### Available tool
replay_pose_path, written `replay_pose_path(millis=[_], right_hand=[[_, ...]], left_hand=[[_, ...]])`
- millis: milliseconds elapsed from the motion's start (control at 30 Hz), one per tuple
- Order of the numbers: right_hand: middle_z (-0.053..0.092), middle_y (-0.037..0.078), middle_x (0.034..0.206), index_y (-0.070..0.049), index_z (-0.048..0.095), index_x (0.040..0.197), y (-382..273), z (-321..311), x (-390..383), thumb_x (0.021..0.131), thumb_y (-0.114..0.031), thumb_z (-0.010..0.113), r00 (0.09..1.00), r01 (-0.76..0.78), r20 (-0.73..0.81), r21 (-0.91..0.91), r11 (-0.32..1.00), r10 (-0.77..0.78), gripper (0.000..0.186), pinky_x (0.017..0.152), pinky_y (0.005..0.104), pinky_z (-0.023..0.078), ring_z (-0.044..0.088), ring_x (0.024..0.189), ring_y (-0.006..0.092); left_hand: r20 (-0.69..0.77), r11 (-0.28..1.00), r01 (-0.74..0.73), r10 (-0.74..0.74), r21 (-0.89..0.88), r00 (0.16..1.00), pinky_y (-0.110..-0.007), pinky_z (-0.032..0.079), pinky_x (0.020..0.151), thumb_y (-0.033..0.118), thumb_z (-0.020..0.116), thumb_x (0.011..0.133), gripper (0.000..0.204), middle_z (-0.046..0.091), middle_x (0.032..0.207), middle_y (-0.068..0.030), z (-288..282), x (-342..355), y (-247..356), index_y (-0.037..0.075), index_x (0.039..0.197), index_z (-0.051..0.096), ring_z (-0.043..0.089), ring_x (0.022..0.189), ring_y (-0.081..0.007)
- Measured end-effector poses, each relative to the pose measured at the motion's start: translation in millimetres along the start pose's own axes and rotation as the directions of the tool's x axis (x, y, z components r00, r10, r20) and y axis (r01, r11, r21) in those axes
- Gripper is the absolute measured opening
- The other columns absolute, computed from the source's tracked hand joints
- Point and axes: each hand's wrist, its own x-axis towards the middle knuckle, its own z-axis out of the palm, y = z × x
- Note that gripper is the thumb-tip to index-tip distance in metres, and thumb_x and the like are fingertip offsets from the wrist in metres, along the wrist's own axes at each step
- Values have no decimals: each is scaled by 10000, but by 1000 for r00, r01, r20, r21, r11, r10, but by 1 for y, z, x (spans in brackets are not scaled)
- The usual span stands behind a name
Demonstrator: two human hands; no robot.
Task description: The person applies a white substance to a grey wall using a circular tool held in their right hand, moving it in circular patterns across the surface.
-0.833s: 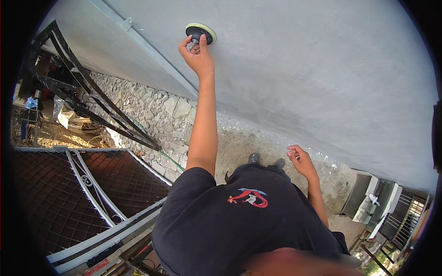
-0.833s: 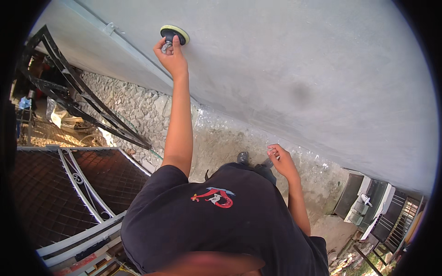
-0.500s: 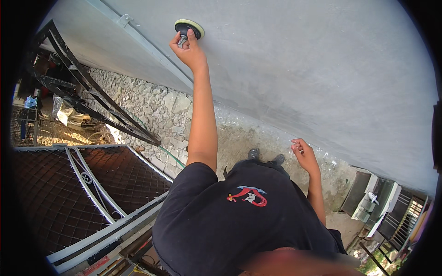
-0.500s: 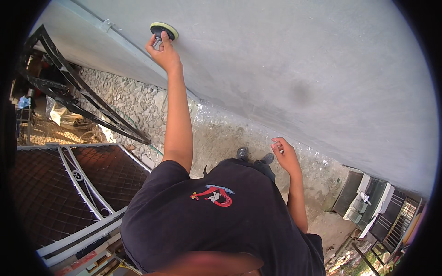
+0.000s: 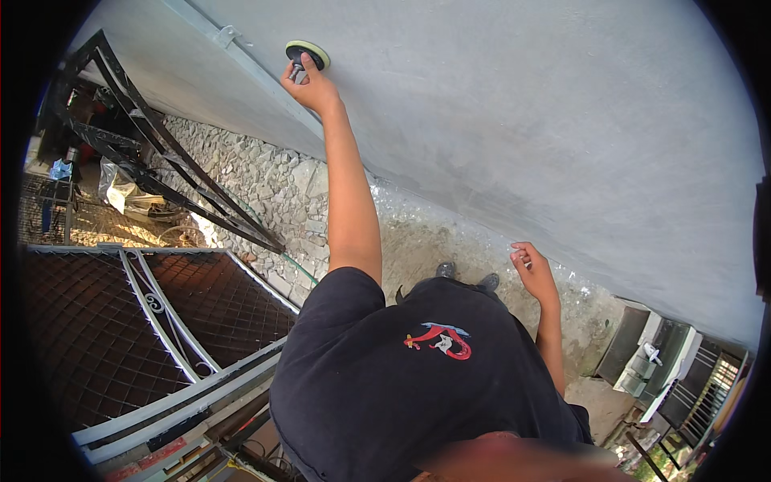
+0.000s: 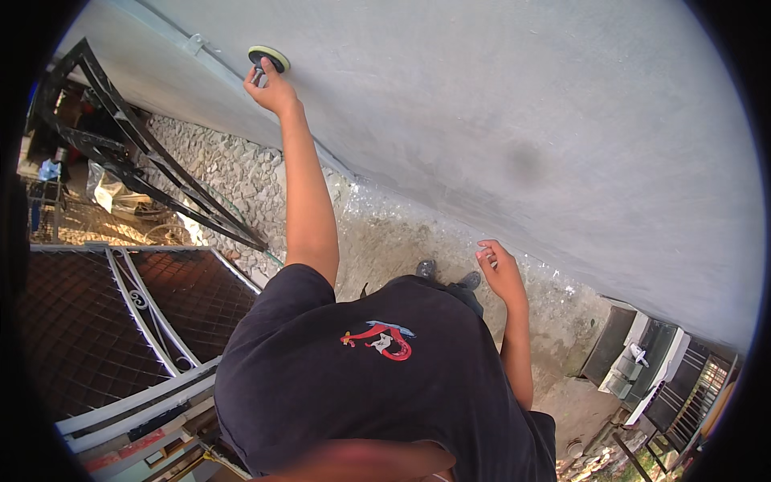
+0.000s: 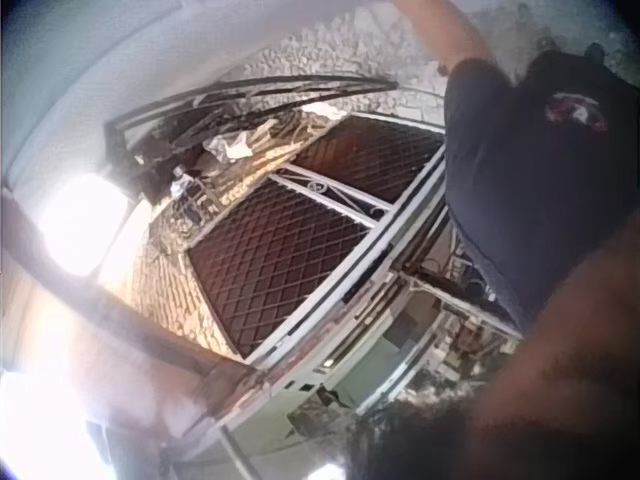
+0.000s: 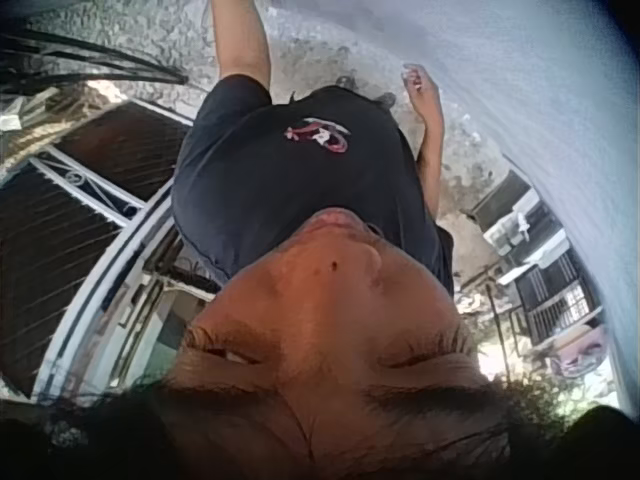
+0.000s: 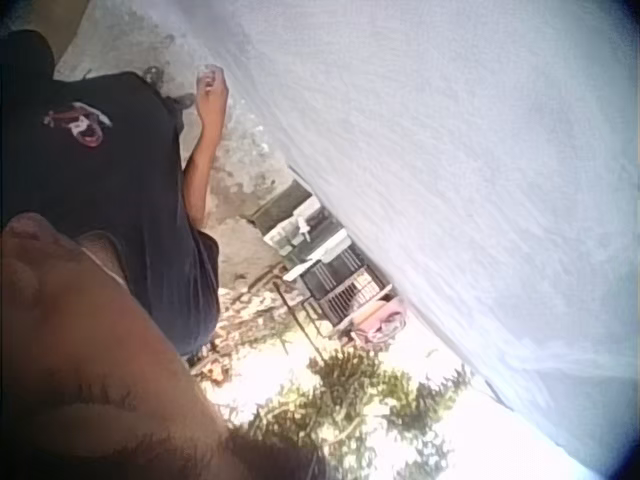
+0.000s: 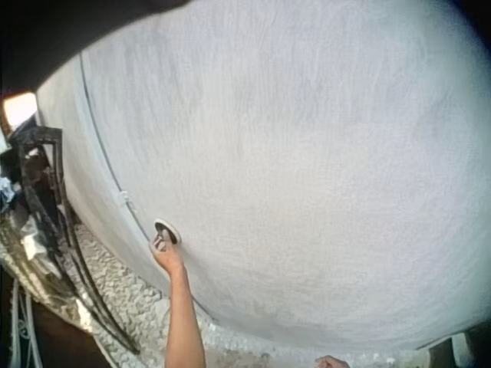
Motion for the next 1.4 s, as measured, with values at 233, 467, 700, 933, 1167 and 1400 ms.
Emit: replay_pose_path(millis=[233,467,700,933,1167,1400], right_hand=[[656,46,911,-51,638,1212,-15,-1,0,995,-187,653,999,36,37,2,999,-36,256,667,277,476,587,805,127],[682,73,926,-47,628,1215,-16,4,9,990,-210,663,997,48,55,-18,999,-47,279,685,313,502,608,784,164],[669,56,922,-50,636,1211,-32,15,12,989,-188,661,990,83,119,-14,996,-81,263,674,292,485,599,799,145],[678,72,936,-49,630,1215,-32,17,12,992,-204,662,993,90,85,-23,996,-87,273,704,308,499,618,825,173],[679,69,939,-52,634,1213,-27,13,1,993,-201,663,994,75,83,-16,997,-73,267,704,307,498,619,825,169],[675,72,936,-51,632,1215,-11,11,-1,996,-197,658,998,45,39,9,999,-45,265,695,308,500,624,818,169]], left_hand=[[52,1000,16,-16,-1,999,-340,549,800,370,784,922,491,599,1203,-120,-4,1,9,50,1218,558,632,903,-209],[79,999,14,-17,36,997,-313,538,801,365,818,893,487,616,1148,-108,-18,8,-21,47,1185,593,627,865,-188],[143,999,-14,8,45,990,-305,529,800,365,844,867,494,629,1139,-95,-26,1,-25,42,1164,618,618,876,-161],[144,997,57,-65,60,987,-335,541,825,344,795,918,477,612,1105,-116,-21,-22,-24,25,1175,551,631,930,-203],[95,977,209,-206,-26,974,-367,552,849,380,673,1003,478,561,1155,-174,-12,-9,-32,6,1204,454,628,960,-245],[88,965,255,-260,62,962,-373,562,840,402,625,1024,495,557,1135,-192,-6,-30,-33,-19,1192,427,615,1003,-266]])
